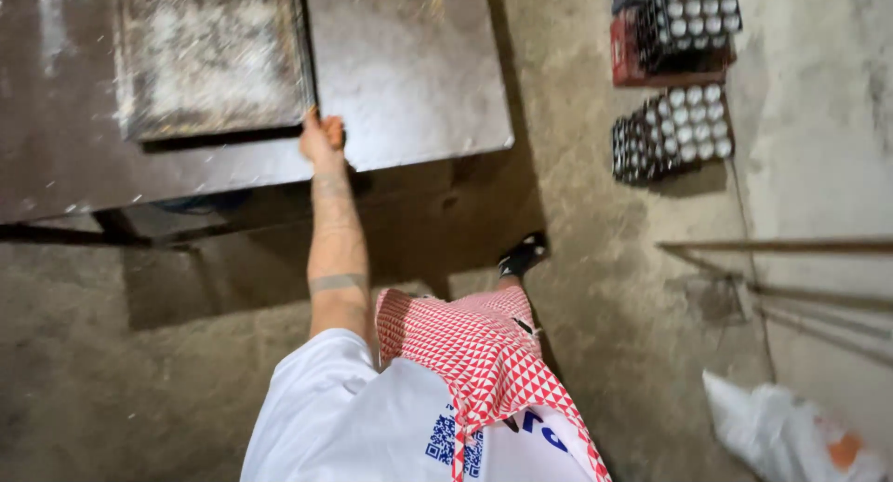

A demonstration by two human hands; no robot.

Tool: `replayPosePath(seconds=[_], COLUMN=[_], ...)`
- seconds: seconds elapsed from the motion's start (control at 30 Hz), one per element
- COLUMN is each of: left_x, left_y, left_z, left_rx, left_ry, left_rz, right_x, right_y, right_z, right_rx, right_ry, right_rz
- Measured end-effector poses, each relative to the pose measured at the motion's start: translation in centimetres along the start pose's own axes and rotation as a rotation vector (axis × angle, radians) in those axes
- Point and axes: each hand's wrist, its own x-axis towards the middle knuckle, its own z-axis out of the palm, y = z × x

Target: The person rolls long strips of pink dough in a layer of orange crumbs on a metal table and places them onto a large metal tray.

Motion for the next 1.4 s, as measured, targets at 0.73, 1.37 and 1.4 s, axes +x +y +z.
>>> replayPosePath(seconds=[0.73,1.37,1.4], left_x=[-0.1,30.0,31.5], left_y=[-14.6,-12.7,-13.0], left_z=[11.8,38.8,39.9], left_rx=[1.26,1.686,1.669], left_ry=[0.287,0.507,0.479], left_rz=[0.879,0.592,0.583], right_x=[44.6,54.8,55.5], right_y=[-51.5,-93.2,-95.1], right_z=[-33.8,-22.9,-22.5], right_rx=[-0.056,-0.562,-0.552], right_ry=[0.166,-0.215,-0.231], right_rz=[-0.783,-1.119,-1.102])
